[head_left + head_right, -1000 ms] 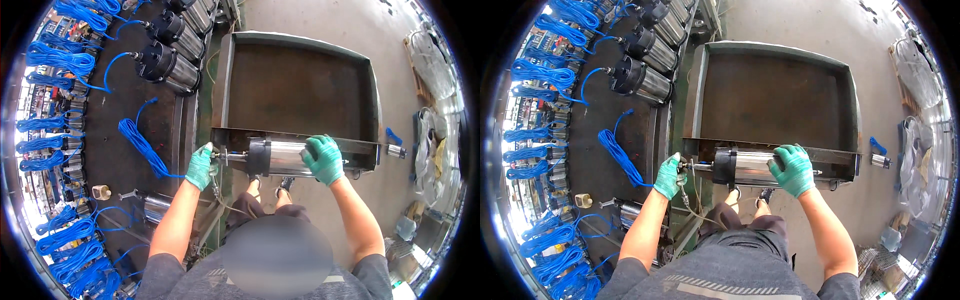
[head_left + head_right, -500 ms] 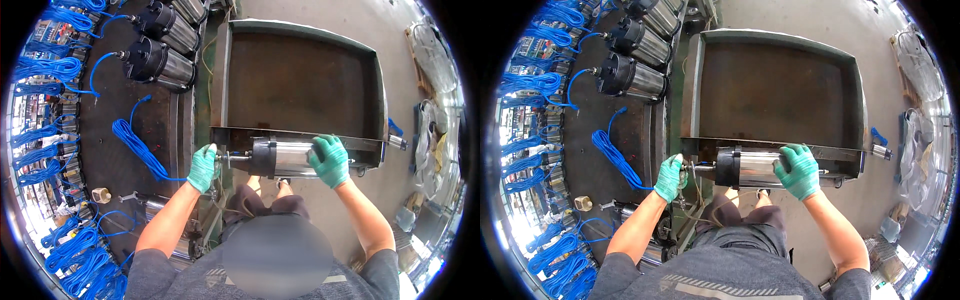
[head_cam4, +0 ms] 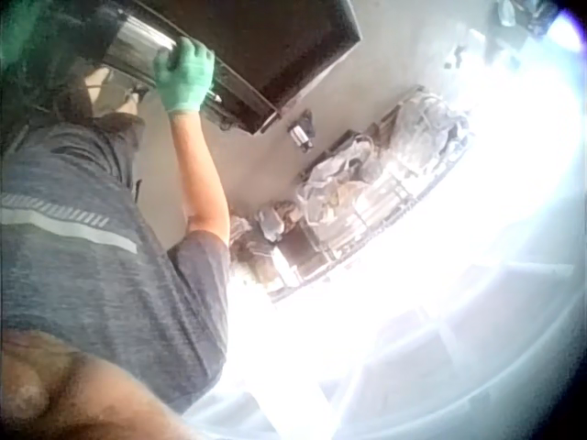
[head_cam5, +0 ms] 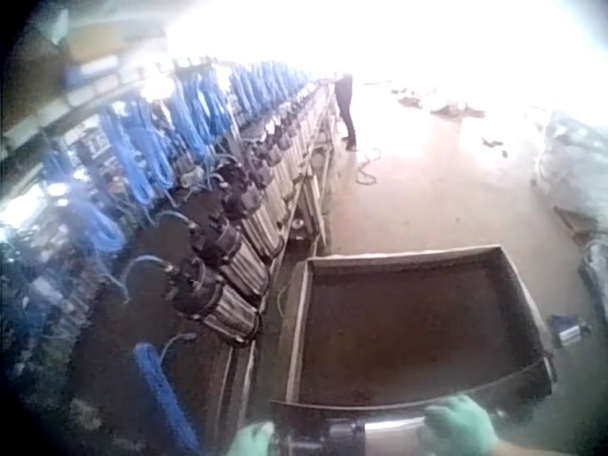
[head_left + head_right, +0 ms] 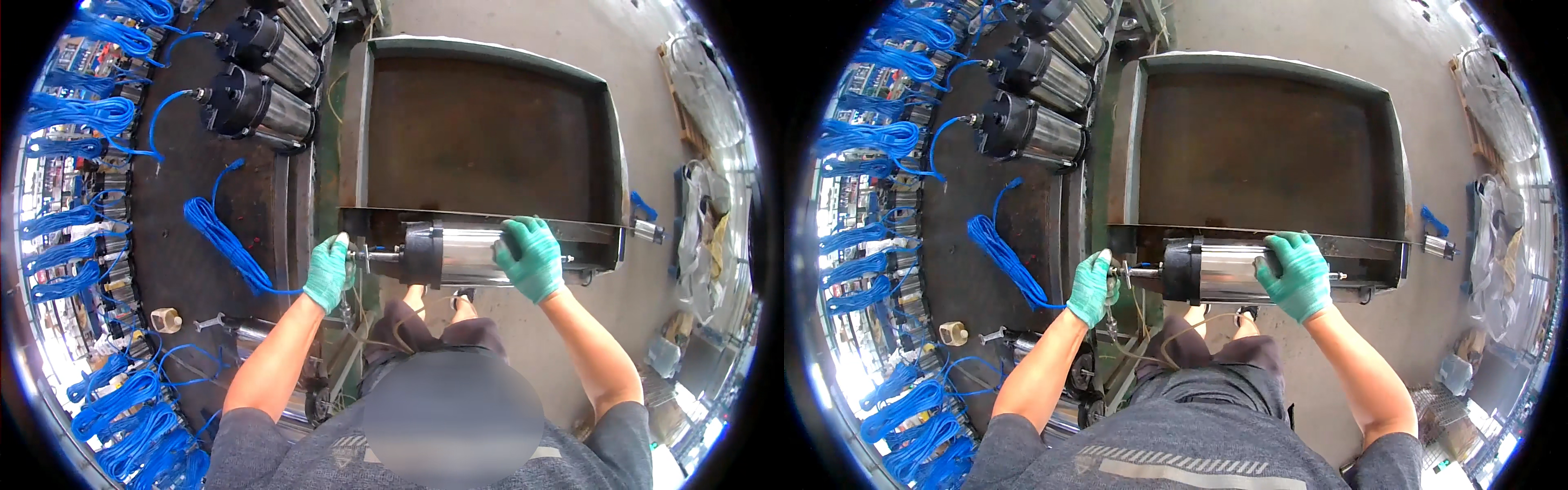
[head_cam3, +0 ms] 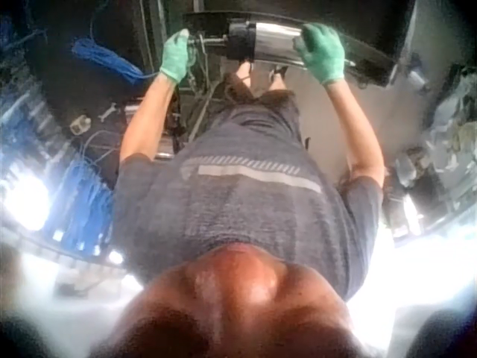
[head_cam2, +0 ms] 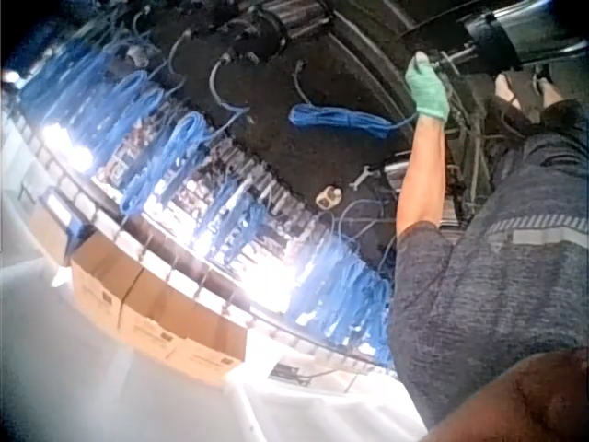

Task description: The person places a water pump into a testing tank, connects a hose and cable, and then uses a wrench to tighten the connections before submerging and removing it.

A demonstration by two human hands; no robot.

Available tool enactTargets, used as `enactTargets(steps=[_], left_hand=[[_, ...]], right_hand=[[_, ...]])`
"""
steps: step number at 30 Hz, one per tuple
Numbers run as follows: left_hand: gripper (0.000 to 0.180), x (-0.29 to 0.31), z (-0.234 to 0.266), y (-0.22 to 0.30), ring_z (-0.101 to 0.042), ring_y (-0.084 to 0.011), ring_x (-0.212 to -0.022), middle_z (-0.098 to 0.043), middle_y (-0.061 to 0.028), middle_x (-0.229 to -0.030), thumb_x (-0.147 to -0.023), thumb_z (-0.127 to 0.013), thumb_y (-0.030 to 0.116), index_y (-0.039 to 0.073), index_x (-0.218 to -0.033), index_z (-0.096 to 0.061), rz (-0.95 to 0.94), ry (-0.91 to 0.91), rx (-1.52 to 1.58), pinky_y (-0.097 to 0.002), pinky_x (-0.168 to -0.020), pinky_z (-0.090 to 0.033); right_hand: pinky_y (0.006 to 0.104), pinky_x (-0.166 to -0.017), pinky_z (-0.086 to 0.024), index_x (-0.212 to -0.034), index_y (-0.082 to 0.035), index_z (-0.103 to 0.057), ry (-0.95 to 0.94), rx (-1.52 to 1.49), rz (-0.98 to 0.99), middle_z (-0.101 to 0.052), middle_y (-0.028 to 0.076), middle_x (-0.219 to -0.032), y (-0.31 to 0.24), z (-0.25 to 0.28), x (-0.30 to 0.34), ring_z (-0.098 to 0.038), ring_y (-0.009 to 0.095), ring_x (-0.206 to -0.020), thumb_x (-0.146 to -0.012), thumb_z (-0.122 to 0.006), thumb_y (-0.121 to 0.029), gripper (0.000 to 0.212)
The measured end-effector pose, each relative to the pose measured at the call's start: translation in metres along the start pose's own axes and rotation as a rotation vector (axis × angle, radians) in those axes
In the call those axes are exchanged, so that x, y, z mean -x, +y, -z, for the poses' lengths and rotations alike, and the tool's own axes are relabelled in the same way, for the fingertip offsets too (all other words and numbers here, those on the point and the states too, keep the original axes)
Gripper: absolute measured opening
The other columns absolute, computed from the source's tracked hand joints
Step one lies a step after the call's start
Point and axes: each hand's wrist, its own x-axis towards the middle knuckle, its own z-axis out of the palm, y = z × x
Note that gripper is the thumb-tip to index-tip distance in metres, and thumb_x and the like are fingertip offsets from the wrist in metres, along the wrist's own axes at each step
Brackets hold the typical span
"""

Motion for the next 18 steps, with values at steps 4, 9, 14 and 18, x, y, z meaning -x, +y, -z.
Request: enactTargets(steps=[4,9,14,18], left_hand=[[0.029,0.002,0.009,-0.004,-0.037,-0.0088,-0.041,-0.047,0.0026,-0.058,-0.102,-0.058,0.041,0.014,-0.092,-0.059,-0.036,0.006,0.183,-0.0267,-0.039,-0.03],[0.026,0.036,-0.018,0.023,-0.044,-0.0125,-0.047,-0.054,0.0007,-0.065,-0.1,-0.061,0.036,0.012,-0.09,-0.062,-0.189,0.127,0.658,-0.0282,-0.043,-0.036],[0.017,0.098,-0.152,0.045,-0.041,-0.0095,-0.057,-0.046,0.0022,-0.071,-0.104,-0.056,0.025,0.01,-0.096,-0.059,-0.324,-0.313,0.779,-0.0272,-0.052,-0.037],[0.019,0.14,-0.278,0.032,-0.053,-0.0126,-0.068,-0.055,-0.0012,-0.08,-0.102,-0.061,0.022,0.006,-0.112,-0.059,-0.307,-0.539,0.552,-0.0307,-0.066,-0.047]], right_hand=[[0.0478,-0.096,-0.049,-0.11,-0.003,-0.067,-0.001,-0.013,0.015,-0.067,0.016,-0.108,-0.001,0.005,0.001,-0.062,0.037,-0.103,-0.082,-0.073,-0.026,0.036],[0.0514,-0.102,-0.044,-0.111,-0.005,-0.067,0.077,0.019,0.175,-0.065,0.017,-0.112,-0.001,0.034,0.013,-0.063,0.036,-0.106,-0.085,-0.07,-0.024,0.032],[0.0455,-0.092,-0.053,-0.124,-0.004,-0.061,-0.008,-0.306,0.219,-0.064,0.019,-0.117,-0.027,0.071,0.066,-0.063,0.038,-0.107,-0.083,-0.075,-0.02,0.046],[0.0475,-0.079,-0.055,-0.135,-0.012,-0.053,-0.124,-0.486,-0.246,-0.067,0.022,-0.107,-0.009,0.084,0.1,-0.066,0.042,-0.093,-0.09,-0.069,-0.022,0.049]])
